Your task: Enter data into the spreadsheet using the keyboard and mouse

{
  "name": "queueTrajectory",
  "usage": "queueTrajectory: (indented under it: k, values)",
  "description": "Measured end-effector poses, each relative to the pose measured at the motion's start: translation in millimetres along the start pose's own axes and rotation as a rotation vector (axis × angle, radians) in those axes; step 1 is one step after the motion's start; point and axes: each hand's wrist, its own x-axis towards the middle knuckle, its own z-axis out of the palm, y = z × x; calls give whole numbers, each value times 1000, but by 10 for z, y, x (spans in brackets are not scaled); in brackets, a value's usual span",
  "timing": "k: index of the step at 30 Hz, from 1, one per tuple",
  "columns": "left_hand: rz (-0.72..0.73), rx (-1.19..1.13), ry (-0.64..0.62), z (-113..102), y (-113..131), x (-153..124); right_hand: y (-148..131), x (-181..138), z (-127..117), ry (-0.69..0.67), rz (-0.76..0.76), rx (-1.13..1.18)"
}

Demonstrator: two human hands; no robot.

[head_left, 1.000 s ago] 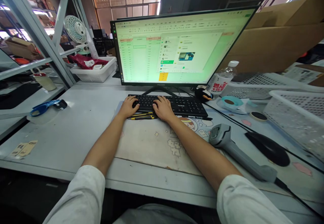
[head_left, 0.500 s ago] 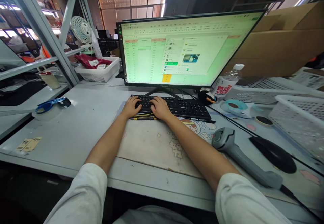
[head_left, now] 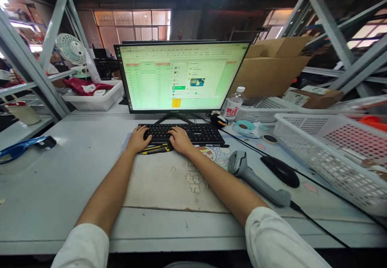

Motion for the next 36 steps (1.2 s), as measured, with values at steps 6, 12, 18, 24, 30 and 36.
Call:
queueTrajectory:
  k: [6,12,18,24,30,36]
  values:
    - [-50,81,-17,-11,20,-24,230,-143,2,115,27,44]
    - [-87,129,-61,-52,67,-19,236,-151,80,184,-2,89]
    - [-31,130,-17,-3,-9,-2,215,-151,65,190,2,79]
    - [6,70,53,21,-66,5,212,-59,-27,116,13,70]
    - [5,9,114,-22,-63,29,36,156,61,-17,-36,64]
    - [-26,-18,141,-48,-46,40,-125,302,167,-61,-32,28]
